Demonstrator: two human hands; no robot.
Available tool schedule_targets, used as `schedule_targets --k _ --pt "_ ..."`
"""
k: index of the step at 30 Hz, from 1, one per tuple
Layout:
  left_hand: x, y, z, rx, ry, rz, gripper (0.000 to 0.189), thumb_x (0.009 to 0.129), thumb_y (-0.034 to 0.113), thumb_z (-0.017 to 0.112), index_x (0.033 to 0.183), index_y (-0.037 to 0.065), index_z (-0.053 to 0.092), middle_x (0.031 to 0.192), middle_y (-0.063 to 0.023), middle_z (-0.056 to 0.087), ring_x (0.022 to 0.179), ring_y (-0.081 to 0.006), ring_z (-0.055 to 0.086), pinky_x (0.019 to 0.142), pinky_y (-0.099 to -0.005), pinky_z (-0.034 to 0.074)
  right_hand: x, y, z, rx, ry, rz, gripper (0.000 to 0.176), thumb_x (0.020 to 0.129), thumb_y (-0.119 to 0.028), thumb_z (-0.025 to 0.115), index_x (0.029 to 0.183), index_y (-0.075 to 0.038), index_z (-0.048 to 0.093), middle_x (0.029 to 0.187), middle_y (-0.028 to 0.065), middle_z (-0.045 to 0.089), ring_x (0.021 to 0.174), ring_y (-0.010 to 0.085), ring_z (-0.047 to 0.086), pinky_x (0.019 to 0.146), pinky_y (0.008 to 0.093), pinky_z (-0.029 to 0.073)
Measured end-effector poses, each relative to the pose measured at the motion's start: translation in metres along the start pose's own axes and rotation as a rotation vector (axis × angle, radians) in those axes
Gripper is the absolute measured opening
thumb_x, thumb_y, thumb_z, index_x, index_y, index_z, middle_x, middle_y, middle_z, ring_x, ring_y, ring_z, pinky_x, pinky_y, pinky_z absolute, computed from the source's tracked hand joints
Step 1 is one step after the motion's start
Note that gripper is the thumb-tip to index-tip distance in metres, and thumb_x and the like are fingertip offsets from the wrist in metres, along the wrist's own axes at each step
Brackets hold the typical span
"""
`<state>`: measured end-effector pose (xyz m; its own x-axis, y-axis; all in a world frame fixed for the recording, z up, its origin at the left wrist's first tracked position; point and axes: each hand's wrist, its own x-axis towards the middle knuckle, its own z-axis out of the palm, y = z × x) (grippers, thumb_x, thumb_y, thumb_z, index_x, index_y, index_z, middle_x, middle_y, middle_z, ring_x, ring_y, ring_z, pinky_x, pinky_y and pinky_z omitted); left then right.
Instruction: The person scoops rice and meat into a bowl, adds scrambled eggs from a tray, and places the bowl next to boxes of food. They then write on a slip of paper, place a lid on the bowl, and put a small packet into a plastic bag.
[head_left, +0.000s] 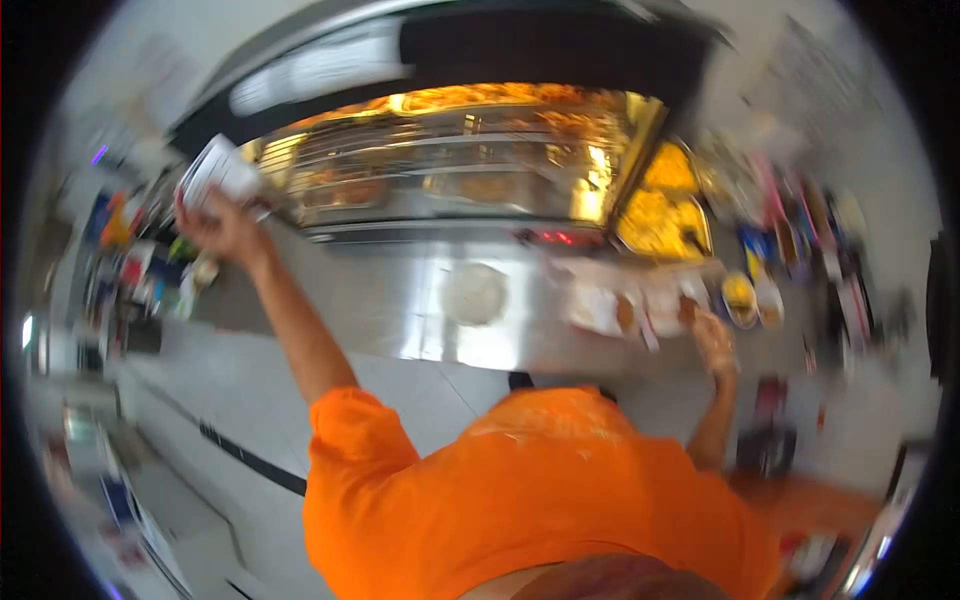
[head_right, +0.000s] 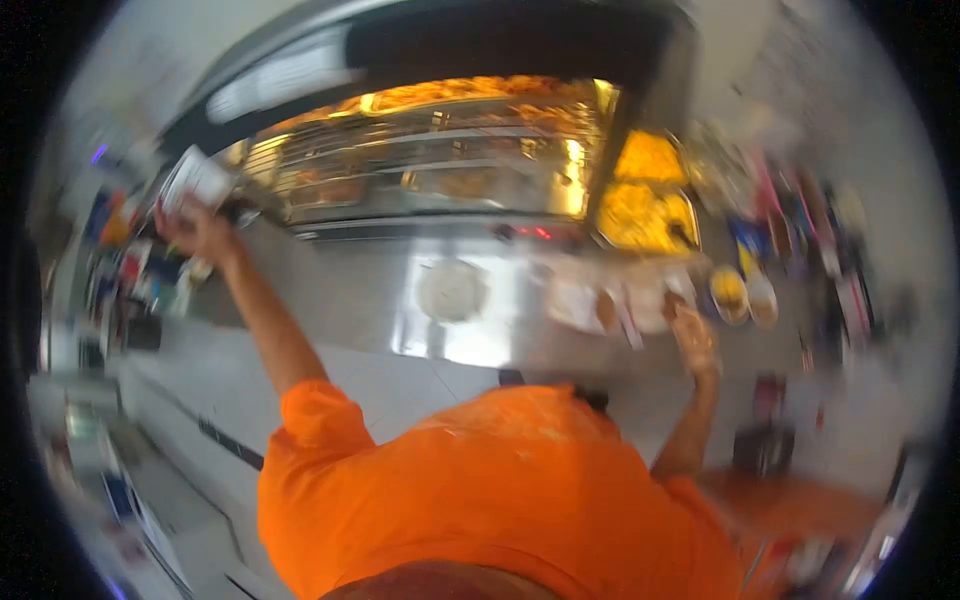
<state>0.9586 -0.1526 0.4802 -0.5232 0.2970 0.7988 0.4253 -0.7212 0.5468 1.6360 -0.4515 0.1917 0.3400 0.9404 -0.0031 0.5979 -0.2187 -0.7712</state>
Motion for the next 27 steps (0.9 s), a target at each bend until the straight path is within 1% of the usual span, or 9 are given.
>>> schedule_targets --k 1,2,3,4,8,10,14,17,27 --pt "-0.045 0.03 0.009 -0.107 -0.053 -0.195 0.036 0.086 -0.002 0.063 0.121 -0.003 0.051 0.12 -0.0142 0.056 0.109 -0.0198 0.054 0.092 -0.0308 0.047 -0.007 -0.046 -0.017 -0.079 -0.018 0.037 0.045 0.09 -0.035 0.06 0.123 -0.004 0.057 0.118 0.0114 0.062 0.107 0.0236 0.059 0.095 0.0344 0.043" --pt "-0.084 0.049 0.017 -0.136 -0.202 -0.318 0.036 0.086 -0.003 0.061 0.121 -0.003 0.054 0.122 -0.015 0.057 0.11 -0.0195 0.055 0.094 -0.0312 0.046 -0.022 -0.03 -0.024 -0.449 0.07 -0.12 0.044 0.089 -0.034 0.06 0.121 -0.004 0.058 0.118 0.0127 0.062 0.106 0.0273 0.059 0.094 0.0363 0.044" --pt "-0.13 0.071 0.029 -0.212 -0.316 -0.468 0.039 0.085 -0.004 0.062 0.124 -0.003 0.054 0.126 -0.0157 0.055 0.114 -0.0198 0.053 0.095 -0.0316 0.045 -0.026 -0.047 -0.037 -0.254 0.05 0.194 0.039 0.088 -0.032 0.061 0.117 -0.005 0.061 0.116 0.0133 0.064 0.106 0.0292 0.06 0.092 0.0379 0.046" --pt "-0.181 0.095 0.042 -0.272 -0.422 -0.605 0.042 0.084 -0.004 0.062 0.126 -0.003 0.055 0.131 -0.0163 0.053 0.117 -0.0201 0.052 0.097 -0.0321 0.044 -0.028 -0.032 -0.048 -0.286 0.045 0.202 0.038 0.088 -0.031 0.062 0.116 -0.005 0.061 0.112 0.0134 0.065 0.103 0.0282 0.061 0.09 0.0375 0.047" --pt "-0.339 0.192 0.1 -0.293 -0.929 -0.663 0.056 0.081 -0.005 0.065 0.134 -0.003 0.047 0.136 -0.0157 0.049 0.123 -0.0217 0.047 0.102 -0.0329 0.039 -0.061 0.026 -0.086 -0.23 0.121 0.272 0.036 0.086 -0.028 0.064 0.114 -0.007 0.063 0.1 0.0142 0.068 0.092 0.0261 0.065 0.084 0.037 0.049" --pt "-0.393 0.245 0.136 -0.522 -0.974 -0.88 0.06 0.079 -0.008 0.066 0.135 -0.003 0.045 0.139 -0.0151 0.046 0.123 -0.0212 0.047 0.104 -0.0316 0.038 -0.075 0.064 -0.107 -0.266 0.144 0.299 0.035 0.086 -0.03 0.064 0.113 -0.007 0.064 0.098 0.0147 0.068 0.09 0.026 0.065 0.081 0.038 0.05" --pt "-0.463 0.327 0.199 -0.711 -1.103 -0.956 0.068 0.076 -0.011 0.068 0.137 0.0 0.042 0.129 -0.013 0.05 0.115 -0.0199 0.053 0.095 -0.031 0.048 -0.097 0.108 -0.146 -0.173 0.114 0.498 0.035 0.086 -0.035 0.062 0.106 -0.007 0.066 0.097 0.0156 0.068 0.089 0.029 0.065 0.078 0.0409 0.049" --pt "-0.511 0.362 0.232 -0.832 -1.131 -0.949 0.073 0.074 -0.013 0.069 0.139 0.001 0.039 0.131 -0.0133 0.048 0.116 -0.0205 0.053 0.096 -0.0321 0.048 -0.084 0.12 -0.166 -0.321 0.007 0.422 0.034 0.089 -0.034 0.054 0.102 -0.006 0.067 0.106 0.0148 0.065 0.099 0.0332 0.061 0.087 0.0421 0.047" --pt "-0.622 0.385 0.259 -0.605 -1.139 -1.019 0.08 0.074 -0.011 0.07 0.143 0.005 0.032 0.136 -0.012 0.043 0.12 -0.0224 0.05 0.099 -0.0344 0.047 0.113 0.23 -0.223 -0.452 0.272 0.228 0.031 0.087 -0.03 0.053 0.102 -0.008 0.068 0.102 0.0177 0.066 0.098 0.0351 0.063 0.083 0.0433 0.049"
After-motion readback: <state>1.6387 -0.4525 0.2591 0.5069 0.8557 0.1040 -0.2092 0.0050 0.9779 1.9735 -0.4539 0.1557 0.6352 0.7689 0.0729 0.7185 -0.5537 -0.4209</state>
